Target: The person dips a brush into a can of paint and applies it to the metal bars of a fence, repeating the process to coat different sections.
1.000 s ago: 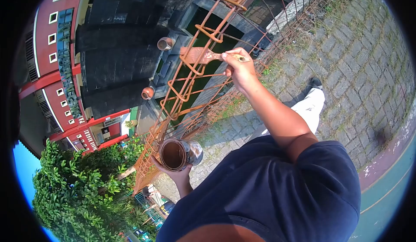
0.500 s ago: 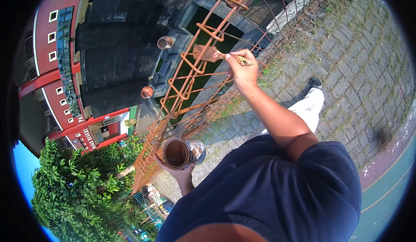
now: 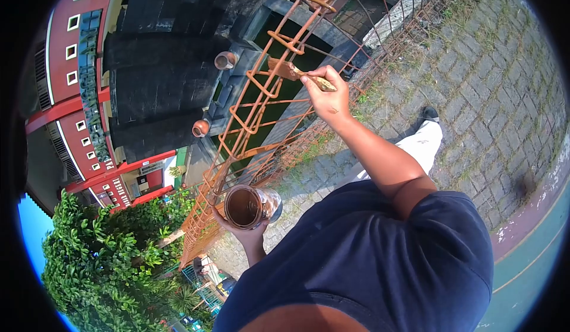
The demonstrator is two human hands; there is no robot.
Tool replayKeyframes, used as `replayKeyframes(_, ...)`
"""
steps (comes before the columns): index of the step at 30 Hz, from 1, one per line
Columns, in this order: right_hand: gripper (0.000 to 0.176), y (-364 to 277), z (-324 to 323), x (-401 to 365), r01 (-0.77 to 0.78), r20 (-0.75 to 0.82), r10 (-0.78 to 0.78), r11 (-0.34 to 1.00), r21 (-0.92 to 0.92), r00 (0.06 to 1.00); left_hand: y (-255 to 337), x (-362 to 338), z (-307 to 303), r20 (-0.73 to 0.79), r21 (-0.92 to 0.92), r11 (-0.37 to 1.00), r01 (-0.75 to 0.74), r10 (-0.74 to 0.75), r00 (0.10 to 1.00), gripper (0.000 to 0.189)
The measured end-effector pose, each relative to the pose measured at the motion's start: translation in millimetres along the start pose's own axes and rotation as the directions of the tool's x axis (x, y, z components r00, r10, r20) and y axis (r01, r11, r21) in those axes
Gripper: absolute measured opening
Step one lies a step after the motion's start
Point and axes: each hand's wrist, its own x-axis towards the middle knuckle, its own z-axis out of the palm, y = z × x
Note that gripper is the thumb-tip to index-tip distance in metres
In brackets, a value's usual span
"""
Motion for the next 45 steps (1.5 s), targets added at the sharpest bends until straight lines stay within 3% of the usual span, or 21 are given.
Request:
replayKeyframes(2, 0.015, -0.9, -17.8, -7.8, 0.068, 0.019, -0.068, 0.998, -0.002, 0.997, 5.1, -3.6, 2.2, -0.05, -0.035, 0.999, -0.017, 0.015, 0.999, 0.152)
replayKeyframes(4, 0.015, -7.1, -42.8, -8.1, -0.135, 0.016, 0.134, 0.982, 0.129, 0.991, 9.5, -6.9, 5.2, -0.099, -0.058, 0.997, -0.041, 0.036, 0.994, 0.151)
replayKeyframes(6, 0.017, 6.1, -62.4, 4.8, -0.371, -0.088, 0.406, 0.889, 0.269, 0.909, 14.0, -14.6, 8.8, -0.143, -0.064, 0.996, -0.066, 0.056, 0.988, 0.15)
replayKeyframes(7, 0.018, 14.0, -72.5, 12.3, -0.485, -0.056, 0.538, 0.795, 0.364, 0.841, 10.8, -19.5, 8.1, -0.16, -0.048, 0.997, -0.053, 0.045, 0.986, 0.15)
replayKeyframes(10, 0.02, 50.7, -86.1, 42.3, -0.624, 0.071, 0.697, 0.585, 0.518, 0.713, 17.3, -27.2, 21.5, -0.182, -0.008, 0.999, -0.044, 0.042, 0.982, 0.149)
replayKeyframes(12, 0.021, 72.6, -81.0, 59.8, -0.687, 0.275, 0.688, 0.438, 0.58, 0.671, 19.9, -33.0, 28.3, -0.164, 0.037, 0.999, 0.004, 0.002, 0.986, 0.149)
replayKeyframes(14, 0.019, 86.7, -64.2, 74.8, -0.752, 0.367, 0.657, 0.555, 0.356, 0.659, 24.5, -41.7, 32.0, -0.153, 0.102, 0.992, 0.075, -0.059, 0.987, 0.15)
replayKeyframes(17, 0.017, 97.2, -71.0, 105.3, -0.709, 0.315, 0.637, 0.663, 0.242, 0.703, 49.2, -46.3, 52.0, -0.186, 0.13, 0.986, 0.107, -0.082, 0.979, 0.153)
replayKeyframes(20, 0.017, 77.3, -73.3, 96.4, -0.692, 0.361, 0.597, 0.673, 0.26, 0.716, 46.1, -51.1, 58.6, -0.198, 0.113, 0.991, 0.076, -0.053, 0.979, 0.152)
replayKeyframes(22, 0.016, 71.2, -69.9, 79.9, -0.738, 0.417, 0.608, 0.557, 0.381, 0.675, 46.9, -57.0, 60.0, -0.196, 0.102, 0.991, 0.09, -0.069, 0.978, 0.152)
replayKeyframes(24, 0.015, 71.0, -72.0, 71.6, -0.713, 0.313, 0.642, 0.606, 0.352, 0.7, 53.3, -62.2, 65.8, -0.181, 0.086, 0.988, 0.127, -0.11, 0.977, 0.152)
replayKeyframes(27, 0.016, 64.7, -75.0, 64.6, -0.594, 0.01, 0.599, 0.792, 0.139, 0.801, 58.4, -60.3, 68.6, -0.135, 0.049, 0.993, 0.112, -0.104, 0.985, 0.151)
replayKeyframes(31, 0.015, 40.8, -56.8, 14.6, -0.296, -0.001, 0.297, 0.954, 0.051, 0.955, 29.4, -47.8, 48.9, -0.069, -0.031, 0.997, 0.065, -0.067, 0.995, 0.151)
replayKeyframes(34, 0.015, 43.5, -39.5, -32.5, -0.109, -0.016, 0.108, 0.99, -0.094, 0.994, 2.8, -32.9, 27.1, -0.007, -0.083, 0.995, 0.053, -0.054, 0.999, 0.152)
replayKeyframes(35, 0.016, 50.1, -34.2, -41.5, 0.039, -0.02, -0.043, 0.987, -0.153, 0.999, -8.6, -25.5, 16.3, 0.024, -0.077, 0.996, 0.032, -0.03, 0.999, 0.153)
replayKeyframes(38, 0.018, 64.7, -19.2, -69.3, 0.422, 0.046, -0.431, 0.851, -0.314, 0.901, -41.4, -7.5, -19.3, 0.129, -0.085, 0.996, -0.019, 0.03, 0.991, 0.152)
replayKeyframes(40, 0.02, 69.6, -2.9, -74.8, 0.62, 0.15, -0.612, 0.699, -0.357, 0.776, -67.9, 3.0, -40.1, 0.187, -0.109, 0.994, -0.027, 0.047, 0.981, 0.151)
replayKeyframes(41, 0.02, 77.1, 6.9, -78.2, 0.67, 0.14, -0.677, 0.635, -0.384, 0.723, -77.0, 7.7, -51.6, 0.219, -0.11, 0.994, -0.012, 0.036, 0.975, 0.152)
replayKeyframes(45, 0.022, 102.3, 24.5, -87.8, 0.667, 0.11, -0.751, 0.497, -0.555, 0.651, -97.2, 19.6, -78.6, 0.314, -0.109, 0.994, -0.022, 0.055, 0.948, 0.151)
